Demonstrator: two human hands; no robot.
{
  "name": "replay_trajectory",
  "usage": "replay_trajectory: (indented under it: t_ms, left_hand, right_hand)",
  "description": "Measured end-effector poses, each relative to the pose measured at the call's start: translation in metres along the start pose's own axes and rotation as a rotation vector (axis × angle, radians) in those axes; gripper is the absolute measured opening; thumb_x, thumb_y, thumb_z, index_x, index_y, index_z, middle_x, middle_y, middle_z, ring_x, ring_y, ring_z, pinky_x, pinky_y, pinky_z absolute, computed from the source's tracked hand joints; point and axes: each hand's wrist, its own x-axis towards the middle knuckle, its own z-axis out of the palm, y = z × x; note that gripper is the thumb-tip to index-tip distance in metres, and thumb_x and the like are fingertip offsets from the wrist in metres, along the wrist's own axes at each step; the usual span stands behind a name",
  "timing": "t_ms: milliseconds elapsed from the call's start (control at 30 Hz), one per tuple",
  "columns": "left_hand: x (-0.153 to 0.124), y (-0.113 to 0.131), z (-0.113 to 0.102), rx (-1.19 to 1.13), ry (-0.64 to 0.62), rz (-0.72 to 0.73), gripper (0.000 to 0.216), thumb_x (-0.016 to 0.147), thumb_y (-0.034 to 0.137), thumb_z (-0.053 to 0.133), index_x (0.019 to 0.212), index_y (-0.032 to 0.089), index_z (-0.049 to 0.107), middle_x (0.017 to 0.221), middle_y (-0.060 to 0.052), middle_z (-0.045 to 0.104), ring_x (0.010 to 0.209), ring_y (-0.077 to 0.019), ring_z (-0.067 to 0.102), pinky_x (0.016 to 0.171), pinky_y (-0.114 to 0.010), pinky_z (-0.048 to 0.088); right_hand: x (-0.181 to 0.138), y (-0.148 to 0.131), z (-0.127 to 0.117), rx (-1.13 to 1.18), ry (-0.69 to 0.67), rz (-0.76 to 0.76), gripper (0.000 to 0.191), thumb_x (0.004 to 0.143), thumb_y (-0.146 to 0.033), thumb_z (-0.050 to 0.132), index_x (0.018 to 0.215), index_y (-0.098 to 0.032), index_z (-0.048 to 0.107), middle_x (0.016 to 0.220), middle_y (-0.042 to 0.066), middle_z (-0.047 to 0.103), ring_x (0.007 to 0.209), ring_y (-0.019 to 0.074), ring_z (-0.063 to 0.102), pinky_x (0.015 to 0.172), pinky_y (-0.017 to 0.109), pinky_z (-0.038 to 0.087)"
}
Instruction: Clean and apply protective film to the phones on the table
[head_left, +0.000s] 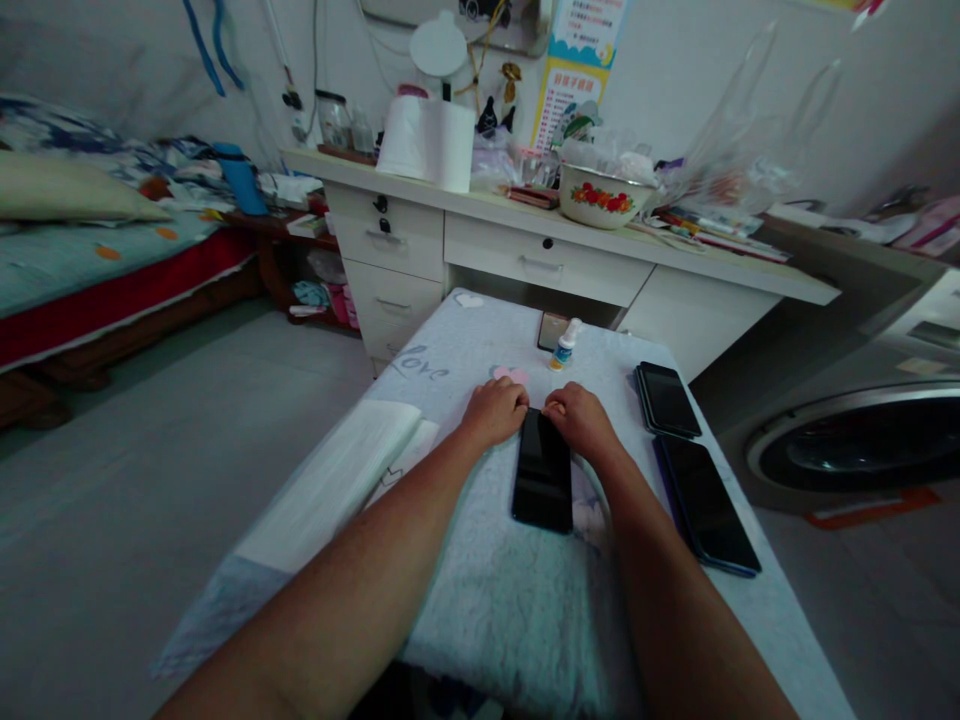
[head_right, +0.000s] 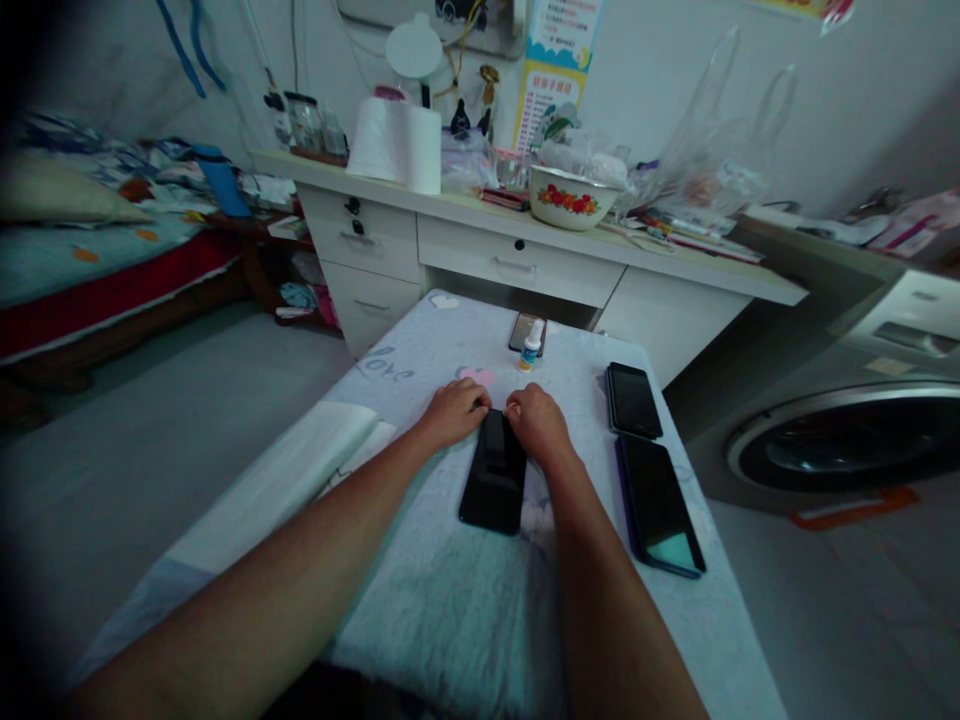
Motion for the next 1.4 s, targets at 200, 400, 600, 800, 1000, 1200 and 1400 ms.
replay_trajectory:
  t_ms: [200, 400, 600, 800, 1000, 1200, 1400]
  left_hand:
    - [0.001, 0.0, 0.001, 0.021, -0.002, -0.001, 0.018, 0.083, 0.026, 0.052, 0.092, 0.022, 0.066, 0.104, -0.005, 0.063, 0.102, -0.0219, 0.057, 0.088, -0.035, 0.044]
    - [0.0, 0.001, 0.001, 0.023, 0.001, 0.003, 0.018, 0.083, 0.027, 0.052, 0.092, 0.022, 0.067, 0.103, -0.005, 0.063, 0.101, -0.022, 0.057, 0.088, -0.036, 0.044]
    - [0.001, 0.001, 0.001, 0.008, -0.007, -0.01, 0.017, 0.082, 0.026, 0.053, 0.091, 0.022, 0.067, 0.104, -0.005, 0.063, 0.101, -0.0207, 0.056, 0.089, -0.034, 0.043]
    - [0.001, 0.002, 0.001, -0.007, -0.003, -0.011, 0.016, 0.081, 0.025, 0.053, 0.09, 0.021, 0.066, 0.102, -0.005, 0.062, 0.1, -0.0202, 0.056, 0.088, -0.033, 0.043]
    - [0.001, 0.002, 0.002, -0.006, 0.013, -0.001, 0.016, 0.081, 0.024, 0.052, 0.088, 0.022, 0.066, 0.101, -0.004, 0.062, 0.097, -0.0198, 0.057, 0.087, -0.034, 0.043]
    - [0.001, 0.002, 0.001, 0.002, 0.001, -0.004, 0.017, 0.081, 0.026, 0.052, 0.09, 0.022, 0.066, 0.102, -0.005, 0.063, 0.101, -0.0213, 0.056, 0.088, -0.035, 0.043]
    - [0.001, 0.002, 0.001, 0.01, -0.002, -0.013, 0.017, 0.082, 0.026, 0.052, 0.09, 0.022, 0.066, 0.103, -0.005, 0.063, 0.101, -0.0219, 0.057, 0.089, -0.036, 0.043]
  right_hand:
    - [-0.001, -0.011, 0.002, -0.012, 0.004, -0.008, 0.021, 0.088, -0.023, 0.05, 0.09, -0.017, 0.07, 0.09, 0.007, 0.059, 0.082, 0.0158, 0.054, 0.072, 0.025, 0.036]
    - [-0.002, -0.009, -0.001, 0.012, -0.014, -0.019, 0.019, 0.088, -0.023, 0.053, 0.09, -0.017, 0.071, 0.09, 0.007, 0.06, 0.082, 0.0152, 0.055, 0.074, 0.024, 0.036]
    - [-0.005, 0.003, -0.01, 0.005, -0.046, 0.004, 0.017, 0.085, -0.023, 0.058, 0.088, -0.016, 0.072, 0.089, 0.007, 0.065, 0.083, 0.0157, 0.056, 0.074, 0.024, 0.036]
    - [-0.01, 0.015, -0.022, -0.016, -0.089, 0.03, 0.016, 0.082, -0.023, 0.06, 0.086, -0.016, 0.074, 0.09, 0.007, 0.069, 0.083, 0.0158, 0.059, 0.072, 0.023, 0.037]
    - [-0.01, 0.016, -0.021, -0.034, -0.084, 0.04, 0.017, 0.08, -0.021, 0.057, 0.083, -0.016, 0.074, 0.087, 0.007, 0.069, 0.081, 0.0159, 0.059, 0.07, 0.023, 0.037]
    - [-0.008, 0.009, -0.009, -0.043, -0.049, 0.029, 0.019, 0.084, -0.022, 0.054, 0.087, -0.016, 0.072, 0.09, 0.007, 0.065, 0.082, 0.0152, 0.057, 0.072, 0.023, 0.036]
    - [-0.007, -0.005, -0.003, -0.042, -0.02, 0.015, 0.019, 0.087, -0.025, 0.053, 0.092, -0.017, 0.07, 0.093, 0.008, 0.06, 0.085, 0.0156, 0.055, 0.074, 0.024, 0.036]
